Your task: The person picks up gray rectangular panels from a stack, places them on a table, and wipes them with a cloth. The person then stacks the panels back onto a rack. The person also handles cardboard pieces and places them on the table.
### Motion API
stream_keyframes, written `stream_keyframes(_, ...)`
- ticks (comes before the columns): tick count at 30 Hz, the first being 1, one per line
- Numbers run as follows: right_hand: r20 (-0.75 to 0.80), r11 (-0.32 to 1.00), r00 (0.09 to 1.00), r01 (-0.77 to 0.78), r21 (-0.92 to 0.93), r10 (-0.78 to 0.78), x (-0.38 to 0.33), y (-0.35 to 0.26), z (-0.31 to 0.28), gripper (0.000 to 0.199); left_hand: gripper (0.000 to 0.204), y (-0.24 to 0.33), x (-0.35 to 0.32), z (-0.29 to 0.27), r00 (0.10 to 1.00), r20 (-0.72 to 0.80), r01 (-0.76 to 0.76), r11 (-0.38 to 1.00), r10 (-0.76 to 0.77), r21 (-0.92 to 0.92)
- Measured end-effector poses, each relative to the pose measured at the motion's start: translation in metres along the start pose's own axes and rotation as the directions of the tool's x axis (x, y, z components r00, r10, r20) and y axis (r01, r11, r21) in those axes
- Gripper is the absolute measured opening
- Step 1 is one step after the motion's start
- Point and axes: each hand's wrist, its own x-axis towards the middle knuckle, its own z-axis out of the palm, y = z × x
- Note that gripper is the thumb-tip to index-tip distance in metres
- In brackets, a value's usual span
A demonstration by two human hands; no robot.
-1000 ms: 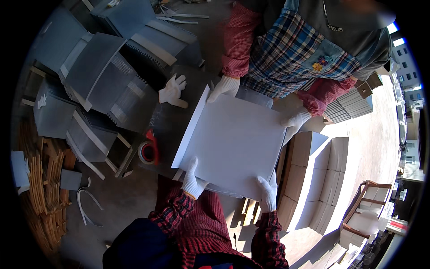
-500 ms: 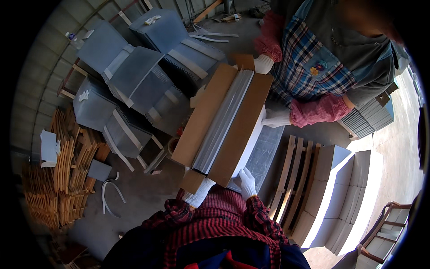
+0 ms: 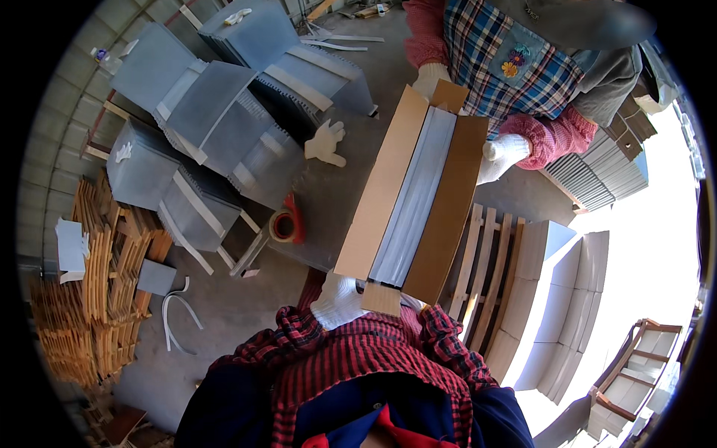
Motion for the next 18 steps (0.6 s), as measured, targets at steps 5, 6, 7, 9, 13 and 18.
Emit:
stream_keyframes(5, 0.021, 0.998, 0.997, 0.07, -0.011, -0.069, -0.007, 0.006, -0.018, 0.03, 0.044, 0.031, 0.007, 0.016, 0.963, -0.214, -0.166, 0.986, 0.164, 0.011)
stream_keyframes(6, 0.026, 0.996, 0.996, 0.086, -0.014, -0.085, -0.006, 0.006, -0.02, 0.03, 0.041, 0.038, 0.009, 0.019, 0.966, -0.254, -0.088, 0.986, 0.05, -0.143)
stream_keyframes(7, 0.027, 0.995, 0.995, 0.1, -0.019, -0.099, -0.006, 0.007, -0.022, 0.03, 0.039, 0.046, 0.01, 0.022, 0.96, -0.272, -0.017, 0.955, -0.068, -0.296)
stream_keyframes(9, 0.029, 0.992, 0.992, 0.121, -0.023, -0.121, -0.003, 0.006, -0.024, 0.029, 0.035, 0.051, 0.015, 0.023, 0.922, -0.338, 0.048, 0.922, -0.189, -0.385)
stream_keyframes(13, 0.031, 0.99, 0.99, 0.137, -0.038, -0.136, 0.005, -0.001, -0.033, 0.029, 0.046, 0.064, 0.015, 0.021, 0.922, -0.384, -0.133, 0.976, 0.057, -0.174)
stream_keyframes(18, 0.047, 0.998, 0.997, 0.054, -0.03, -0.053, 0.013, -0.033, -0.073, 0.031, 0.055, 0.085, 0.039, -0.006, 0.68, -0.028, -0.549, 0.534, 0.733, 0.643)
